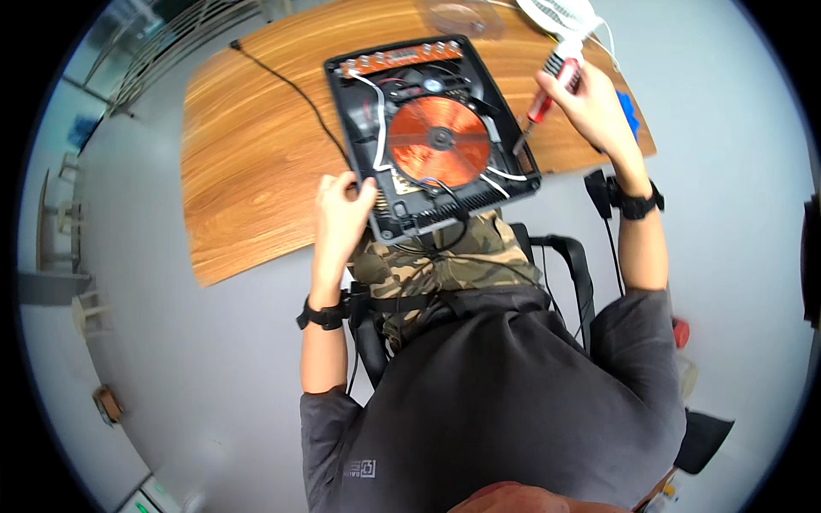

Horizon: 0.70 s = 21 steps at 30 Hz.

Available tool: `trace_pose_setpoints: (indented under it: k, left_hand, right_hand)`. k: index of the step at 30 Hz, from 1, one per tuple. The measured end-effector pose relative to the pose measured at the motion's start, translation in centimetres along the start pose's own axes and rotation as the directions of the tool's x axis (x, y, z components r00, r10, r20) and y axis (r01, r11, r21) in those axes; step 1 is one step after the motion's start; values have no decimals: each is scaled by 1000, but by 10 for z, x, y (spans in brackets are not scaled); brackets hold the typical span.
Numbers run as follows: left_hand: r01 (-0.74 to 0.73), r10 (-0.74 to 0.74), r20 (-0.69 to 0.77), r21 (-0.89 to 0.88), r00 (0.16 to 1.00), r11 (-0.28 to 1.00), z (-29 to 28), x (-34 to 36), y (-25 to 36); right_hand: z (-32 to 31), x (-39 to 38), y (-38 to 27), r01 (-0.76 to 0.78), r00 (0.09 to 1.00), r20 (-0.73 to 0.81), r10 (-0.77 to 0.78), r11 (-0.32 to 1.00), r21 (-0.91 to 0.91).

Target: The person uses a screwdriver to remove screws from the back of a black electronic device, flips it over to reveal the internal components, and continues to unscrew parts of the casing. The person works methodically, placing removed screws on the table.

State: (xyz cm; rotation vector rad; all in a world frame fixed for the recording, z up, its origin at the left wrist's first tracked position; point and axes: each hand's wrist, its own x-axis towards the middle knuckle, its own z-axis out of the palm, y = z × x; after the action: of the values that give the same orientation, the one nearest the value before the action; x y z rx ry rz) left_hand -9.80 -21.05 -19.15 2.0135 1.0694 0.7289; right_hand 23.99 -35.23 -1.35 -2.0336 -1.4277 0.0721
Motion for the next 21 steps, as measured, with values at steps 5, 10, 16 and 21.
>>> trace_pose_setpoints:
  k: [5,10,16,21]
  left_hand:
    - [16,-16,12,58,1000,998,-4,2,2]
    - [42,-43,22,61,999,997,-5,3,1]
    - [71,-72,37,23,997,997,-7,0,4]
    - [117,-116,52,-25,992,993,-7,1,-3]
  right_hand:
    - [-2,4,19,-9,1000,-15,7,991,-136]
    - [-24,2,-15,-57,992,124,24,963,264]
    - [-35,7,11,-52,992,124,11,944,327]
    - [-41,13,22,-106,986,156,54,931,348]
